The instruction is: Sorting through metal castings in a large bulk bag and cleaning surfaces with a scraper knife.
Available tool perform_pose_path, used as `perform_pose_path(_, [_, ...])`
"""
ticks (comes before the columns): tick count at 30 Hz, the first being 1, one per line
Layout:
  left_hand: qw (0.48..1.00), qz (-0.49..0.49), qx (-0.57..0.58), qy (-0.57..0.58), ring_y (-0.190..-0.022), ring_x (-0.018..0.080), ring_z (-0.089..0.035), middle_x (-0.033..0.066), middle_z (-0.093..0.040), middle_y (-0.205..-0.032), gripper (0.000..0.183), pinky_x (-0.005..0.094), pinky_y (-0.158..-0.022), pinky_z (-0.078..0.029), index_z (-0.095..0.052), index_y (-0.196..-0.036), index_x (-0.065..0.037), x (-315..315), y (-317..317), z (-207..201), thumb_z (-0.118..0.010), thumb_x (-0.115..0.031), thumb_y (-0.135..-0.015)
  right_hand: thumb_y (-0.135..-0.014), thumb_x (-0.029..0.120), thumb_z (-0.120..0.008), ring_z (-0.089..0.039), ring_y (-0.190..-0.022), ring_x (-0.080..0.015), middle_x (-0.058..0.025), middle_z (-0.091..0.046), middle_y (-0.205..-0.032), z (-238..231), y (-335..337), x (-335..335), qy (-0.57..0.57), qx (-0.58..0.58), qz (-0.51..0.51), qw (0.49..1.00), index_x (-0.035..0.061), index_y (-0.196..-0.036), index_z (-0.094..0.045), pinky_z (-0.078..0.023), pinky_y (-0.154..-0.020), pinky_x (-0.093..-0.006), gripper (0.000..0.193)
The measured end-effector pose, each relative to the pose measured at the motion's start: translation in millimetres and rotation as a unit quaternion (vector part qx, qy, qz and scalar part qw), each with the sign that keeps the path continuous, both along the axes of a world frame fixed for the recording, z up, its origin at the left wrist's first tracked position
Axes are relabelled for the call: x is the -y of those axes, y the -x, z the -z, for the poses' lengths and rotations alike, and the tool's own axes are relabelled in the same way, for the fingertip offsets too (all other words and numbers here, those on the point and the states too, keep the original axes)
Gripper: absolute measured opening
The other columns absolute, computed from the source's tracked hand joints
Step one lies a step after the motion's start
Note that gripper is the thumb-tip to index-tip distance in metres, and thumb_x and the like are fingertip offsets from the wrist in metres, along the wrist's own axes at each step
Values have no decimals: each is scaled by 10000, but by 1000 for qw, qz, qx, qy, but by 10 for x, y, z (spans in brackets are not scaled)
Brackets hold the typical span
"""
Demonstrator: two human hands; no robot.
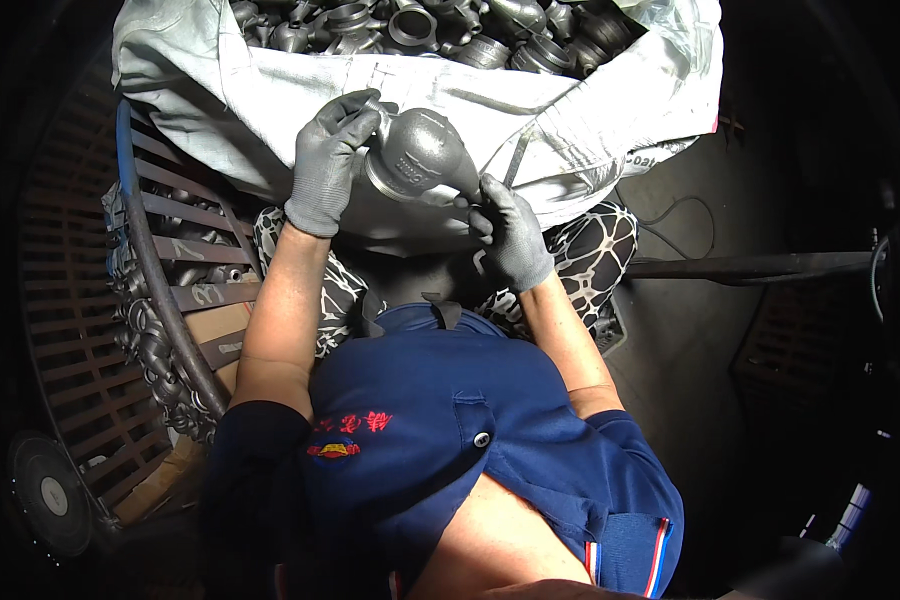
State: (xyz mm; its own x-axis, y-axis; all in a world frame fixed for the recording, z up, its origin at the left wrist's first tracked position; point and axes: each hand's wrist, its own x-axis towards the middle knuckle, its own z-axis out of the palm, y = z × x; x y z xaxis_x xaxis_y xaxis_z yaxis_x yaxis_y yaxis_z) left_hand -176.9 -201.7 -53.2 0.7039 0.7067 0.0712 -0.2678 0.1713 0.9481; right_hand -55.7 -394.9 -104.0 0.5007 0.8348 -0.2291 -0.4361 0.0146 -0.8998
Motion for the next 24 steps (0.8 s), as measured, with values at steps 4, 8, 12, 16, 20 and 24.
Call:
perform_pose_path(4, [999,-15,-43,1,-836,105,-589,71,-636,-947,297,206,-774,-469,-540,-1157,52,11,18,-67,-569,-103,-905,-974,327,-411,-308,-493,-34,60,-383,-567,-131,39,9,34,26,-26,999,15,-939,-622,-252,-445,-183,379])
perform_pose_path(8, [999,-11,-29,-11,-752,79,-555,34,-613,-848,265,183,-688,-447,-564,-1101,31,-89,64,-36,-589,-145,-905,-973,321,-430,-308,-489,-32,55,-389,-559,-232,118,-10,3,13,-57,998,34,-913,-597,-246,-444,-178,338])
perform_pose_path(12, [984,-4,-147,-97,-736,64,-537,16,-601,-813,272,188,-663,-435,-587,-1093,8,-128,234,-300,-570,-204,-923,-968,370,-437,-287,-480,-39,32,-402,-581,-120,121,-87,-73,-164,-106,978,101,-845,-507,-220,-452,-194,304])
perform_pose_path(16, [977,90,-141,-133,-722,64,-542,27,-625,-819,330,205,-622,-436,-639,-979,16,-411,159,-588,-707,-268,-826,-981,466,-367,-254,-418,-47,42,-348,-534,-222,187,-192,-58,-143,-83,985,130,-840,-468,-186,-406,-199,378])
perform_pose_path(20, [954,4,-147,-260,-686,58,-547,12,-631,-786,296,205,-593,-439,-662,-939,4,-812,538,-1090,-716,-260,-816,-999,423,-337,-280,-437,-46,27,-384,-546,-426,335,-390,-50,43,-104,992,-6,-1059,-525,-232,-415,-200,473])
perform_pose_path(24, [930,-219,-146,-259,-662,79,-573,39,-650,-795,266,212,-576,-455,-661,-963,0,-1212,1531,-1549,-685,-233,-837,-1000,390,-357,-279,-441,-38,37,-350,-529,-236,110,-399,-27,64,-103,992,-51,-1154,-516,-252,-431,-186,494])
